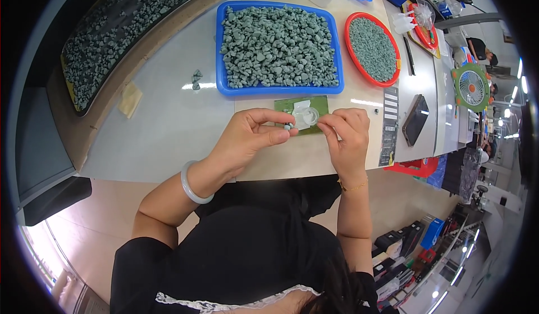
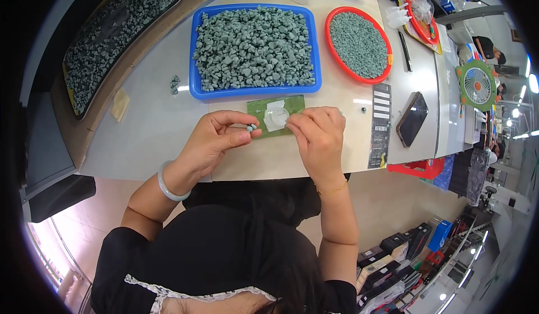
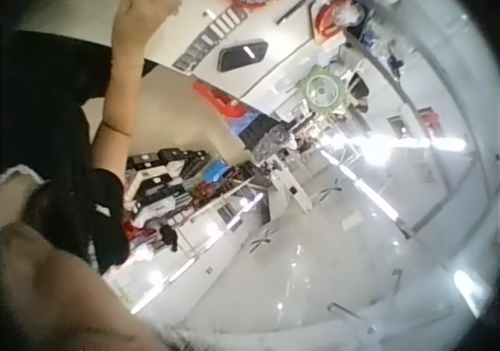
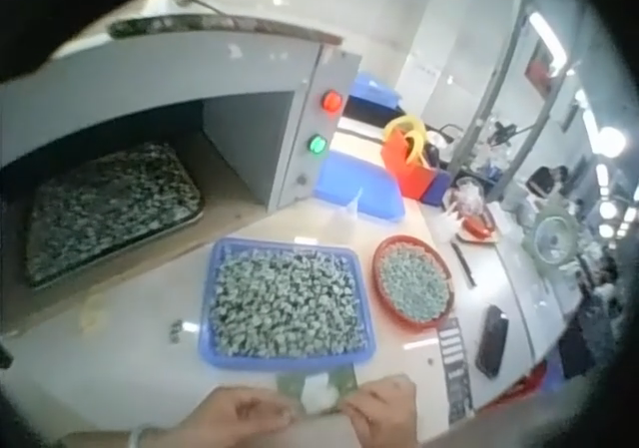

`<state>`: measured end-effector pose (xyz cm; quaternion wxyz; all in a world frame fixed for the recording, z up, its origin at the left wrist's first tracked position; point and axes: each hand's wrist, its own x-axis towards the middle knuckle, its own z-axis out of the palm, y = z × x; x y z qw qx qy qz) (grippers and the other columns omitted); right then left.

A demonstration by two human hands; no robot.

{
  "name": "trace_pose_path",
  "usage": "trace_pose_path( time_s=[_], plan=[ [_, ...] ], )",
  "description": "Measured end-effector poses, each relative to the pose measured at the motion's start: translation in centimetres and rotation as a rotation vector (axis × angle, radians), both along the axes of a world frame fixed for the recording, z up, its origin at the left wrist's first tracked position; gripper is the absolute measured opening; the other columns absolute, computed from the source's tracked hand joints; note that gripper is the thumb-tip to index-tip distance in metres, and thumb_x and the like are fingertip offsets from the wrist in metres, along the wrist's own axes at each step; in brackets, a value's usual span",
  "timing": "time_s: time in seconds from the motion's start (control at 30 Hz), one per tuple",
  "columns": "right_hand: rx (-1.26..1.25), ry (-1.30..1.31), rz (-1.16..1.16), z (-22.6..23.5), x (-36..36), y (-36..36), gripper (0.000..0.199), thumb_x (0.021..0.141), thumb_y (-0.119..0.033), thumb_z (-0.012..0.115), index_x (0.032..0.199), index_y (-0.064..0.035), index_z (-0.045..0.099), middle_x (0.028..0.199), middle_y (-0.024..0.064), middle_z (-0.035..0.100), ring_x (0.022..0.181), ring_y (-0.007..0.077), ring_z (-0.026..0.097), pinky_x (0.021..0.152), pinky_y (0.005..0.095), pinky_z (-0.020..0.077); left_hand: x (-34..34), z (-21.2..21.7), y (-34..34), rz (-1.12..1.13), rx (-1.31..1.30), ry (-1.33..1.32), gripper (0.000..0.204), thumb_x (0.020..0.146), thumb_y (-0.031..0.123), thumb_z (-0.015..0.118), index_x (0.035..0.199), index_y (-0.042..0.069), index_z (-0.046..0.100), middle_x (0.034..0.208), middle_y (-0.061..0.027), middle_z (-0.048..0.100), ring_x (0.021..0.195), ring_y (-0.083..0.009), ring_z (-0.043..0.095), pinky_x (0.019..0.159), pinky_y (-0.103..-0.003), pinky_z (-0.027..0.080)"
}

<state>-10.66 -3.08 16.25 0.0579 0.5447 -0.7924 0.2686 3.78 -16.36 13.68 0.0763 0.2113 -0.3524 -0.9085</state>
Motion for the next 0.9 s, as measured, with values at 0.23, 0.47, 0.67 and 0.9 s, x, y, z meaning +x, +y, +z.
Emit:
trace_pose_path(
  time_s=[0.23, 0.47, 0.67, 0.9],
  plan=[
    [0.027, 0.034, 0.015, -0.1, 0.0, -0.3, 0.012, 0.063, -0.004, 0.067, 0.073, -0.0081, 0.061, 0.072, 0.0018, 0.053, 0.076, 0.0198, 0.046, 0.069, 0.0300, 0.0359, 0.0, -0.6, 0.0, -0.002, -0.016, 0.014, 0.021, 0.077, 0.000, 0.060, 0.098, -0.001, 0.056, 0.096, -0.0094, 0.059, 0.090, -0.0196, 0.060, 0.076, -0.025, 0.048],
    [-0.116, -0.267, 0.025, -0.3, 1.0, 0.1, 0.012, 0.064, -0.004, 0.068, 0.073, -0.0060, 0.060, 0.072, 0.0049, 0.052, 0.072, 0.0200, 0.047, 0.065, 0.0301, 0.0378, -0.2, -0.9, 0.3, -0.036, 0.004, 0.039, 0.019, 0.079, 0.002, 0.059, 0.098, -0.001, 0.055, 0.095, -0.0092, 0.059, 0.089, -0.0195, 0.060, 0.074, -0.025, 0.049],
    [-0.267, -0.216, 0.120, -1.2, 2.7, -0.2, 0.013, 0.066, -0.005, 0.068, 0.076, -0.0050, 0.059, 0.073, 0.0043, 0.052, 0.070, 0.0212, 0.047, 0.064, 0.0298, 0.0377, -0.5, -1.5, 0.6, -0.063, -0.023, 0.084, 0.019, 0.078, 0.004, 0.061, 0.095, 0.001, 0.055, 0.089, -0.0068, 0.060, 0.082, -0.0149, 0.060, 0.073, -0.026, 0.049],
    [-0.313, -0.089, 0.084, -1.8, 3.3, -0.4, 0.014, 0.065, -0.006, 0.068, 0.076, -0.0095, 0.061, 0.073, 0.0006, 0.053, 0.071, 0.0203, 0.046, 0.063, 0.0297, 0.0382, -0.6, -1.6, 0.8, -0.066, 0.036, 0.071, 0.017, 0.077, 0.006, 0.063, 0.093, 0.002, 0.055, 0.086, -0.0058, 0.061, 0.079, -0.0122, 0.059, 0.072, -0.025, 0.049]
  ],
)
